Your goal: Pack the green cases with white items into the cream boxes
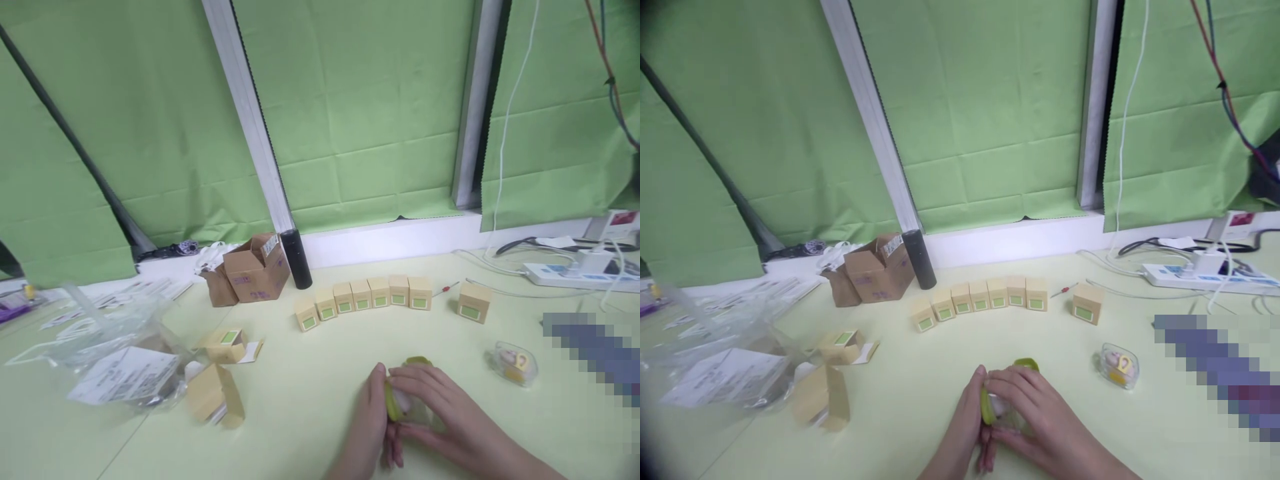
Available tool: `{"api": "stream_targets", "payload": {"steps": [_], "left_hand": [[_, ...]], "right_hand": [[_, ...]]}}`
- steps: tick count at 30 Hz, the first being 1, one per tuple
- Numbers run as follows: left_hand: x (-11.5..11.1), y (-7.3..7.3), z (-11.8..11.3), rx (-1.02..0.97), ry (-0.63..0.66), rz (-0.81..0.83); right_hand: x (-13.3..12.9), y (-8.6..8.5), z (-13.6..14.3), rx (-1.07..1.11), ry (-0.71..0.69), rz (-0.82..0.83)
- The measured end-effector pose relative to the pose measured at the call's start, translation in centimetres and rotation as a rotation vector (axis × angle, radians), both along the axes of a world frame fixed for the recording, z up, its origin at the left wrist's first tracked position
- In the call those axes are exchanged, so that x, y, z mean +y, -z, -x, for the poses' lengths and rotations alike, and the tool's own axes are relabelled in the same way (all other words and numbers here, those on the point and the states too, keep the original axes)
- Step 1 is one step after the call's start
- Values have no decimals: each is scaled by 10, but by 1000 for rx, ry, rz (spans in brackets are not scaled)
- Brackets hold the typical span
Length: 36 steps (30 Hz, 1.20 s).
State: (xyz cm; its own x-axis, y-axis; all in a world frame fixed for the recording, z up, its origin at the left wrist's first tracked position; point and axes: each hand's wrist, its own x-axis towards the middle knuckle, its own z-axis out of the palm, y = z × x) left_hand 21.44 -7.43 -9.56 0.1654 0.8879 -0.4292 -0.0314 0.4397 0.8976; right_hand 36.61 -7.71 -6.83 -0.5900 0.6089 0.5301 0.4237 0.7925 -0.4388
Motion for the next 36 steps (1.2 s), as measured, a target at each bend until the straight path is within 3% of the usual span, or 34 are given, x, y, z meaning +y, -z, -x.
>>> {"api": "stream_targets", "payload": {"steps": [4, 10, 16, 20, 23, 28, 33, 36], "left_hand": [[-5, -6, 5, -87, 22, -80], [-6, -10, 10, -123, 83, -6], [-4, -7, 7, -78, 77, -71], [-5, -10, 4, -107, -4, -179], [-5, -12, 2, -135, -54, -298], [-2, -10, 4, -190, -51, -359], [-4, -12, 7, -100, -67, -400], [-9, -16, 6, -65, -23, -394]], "right_hand": [[-5, -14, -3, 50, -8, 286], [-5, -19, -8, 104, 49, 411], [-7, -15, -4, 105, -7, 444], [-6, -9, -4, 148, 95, 450], [-3, -4, -6, 191, 148, 399], [-3, -5, -9, 228, 83, 267], [-4, -14, -6, 274, 255, 431], [-5, -14, 0, 267, 139, 492]]}}
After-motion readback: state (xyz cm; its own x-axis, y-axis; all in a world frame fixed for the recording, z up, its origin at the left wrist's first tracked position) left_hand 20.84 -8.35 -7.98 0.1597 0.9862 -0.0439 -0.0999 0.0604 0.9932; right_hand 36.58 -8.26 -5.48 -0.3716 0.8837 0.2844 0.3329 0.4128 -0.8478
